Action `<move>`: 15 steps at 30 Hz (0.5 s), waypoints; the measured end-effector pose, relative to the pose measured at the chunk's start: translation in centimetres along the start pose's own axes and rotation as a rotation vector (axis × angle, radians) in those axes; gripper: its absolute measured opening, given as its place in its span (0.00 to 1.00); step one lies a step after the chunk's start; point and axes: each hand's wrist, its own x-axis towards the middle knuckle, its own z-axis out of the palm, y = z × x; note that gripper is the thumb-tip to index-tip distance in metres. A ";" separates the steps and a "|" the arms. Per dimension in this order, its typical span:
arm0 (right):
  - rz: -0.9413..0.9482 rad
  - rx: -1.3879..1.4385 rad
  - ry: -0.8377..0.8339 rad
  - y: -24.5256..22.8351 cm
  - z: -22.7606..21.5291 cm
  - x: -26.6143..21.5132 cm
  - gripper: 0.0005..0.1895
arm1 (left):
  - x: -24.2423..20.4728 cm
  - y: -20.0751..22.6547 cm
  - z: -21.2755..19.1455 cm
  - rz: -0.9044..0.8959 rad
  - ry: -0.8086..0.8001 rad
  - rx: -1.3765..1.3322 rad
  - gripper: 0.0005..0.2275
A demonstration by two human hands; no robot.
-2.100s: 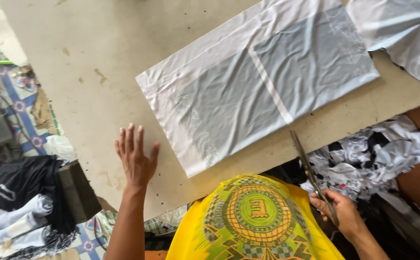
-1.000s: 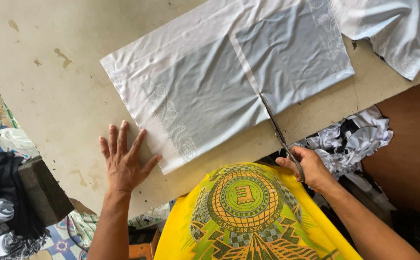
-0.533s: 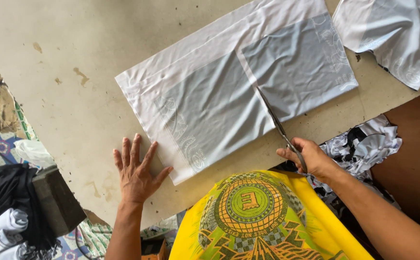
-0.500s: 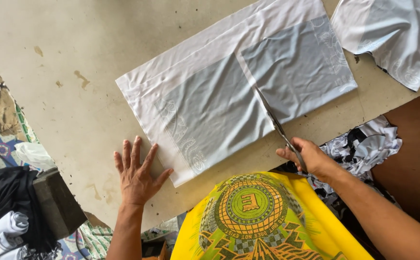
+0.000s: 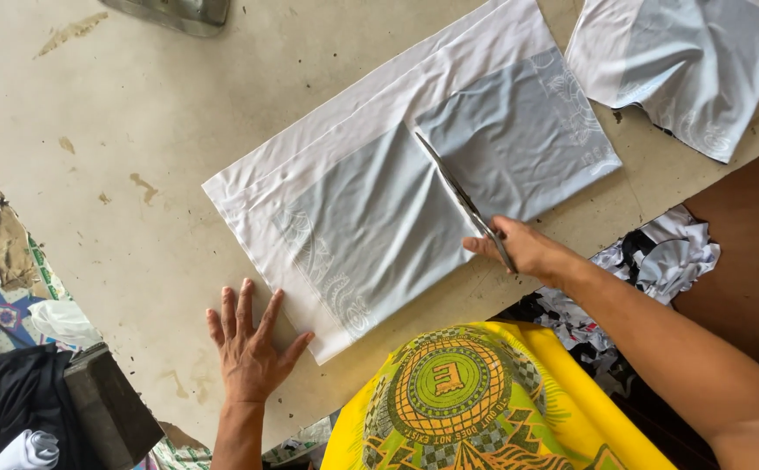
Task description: The person cuts multiple fabric pieces with shears and aligns a large black fabric panel with white borders.
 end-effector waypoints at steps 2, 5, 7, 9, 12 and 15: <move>-0.111 0.002 0.083 1.0 0.0 1.7 0.30 | 0.2 -0.1 0.1 0.002 -0.011 -0.003 0.38; -0.178 0.003 0.149 1.2 0.3 2.0 0.25 | 0.0 0.0 0.2 -0.006 -0.024 -0.005 0.39; -0.140 0.006 0.140 0.3 0.3 2.3 0.28 | 0.2 -0.1 0.1 -0.007 -0.019 -0.006 0.39; -0.038 0.080 -0.013 -0.7 0.0 3.5 0.41 | 0.1 0.0 0.0 -0.023 -0.024 0.009 0.39; -0.130 0.118 0.108 -2.3 -0.1 5.2 0.36 | 0.1 0.0 0.0 -0.021 -0.020 0.010 0.38; -0.241 0.153 0.126 -2.0 0.3 5.2 0.23 | 0.2 -0.1 -0.2 -0.015 -0.041 0.004 0.40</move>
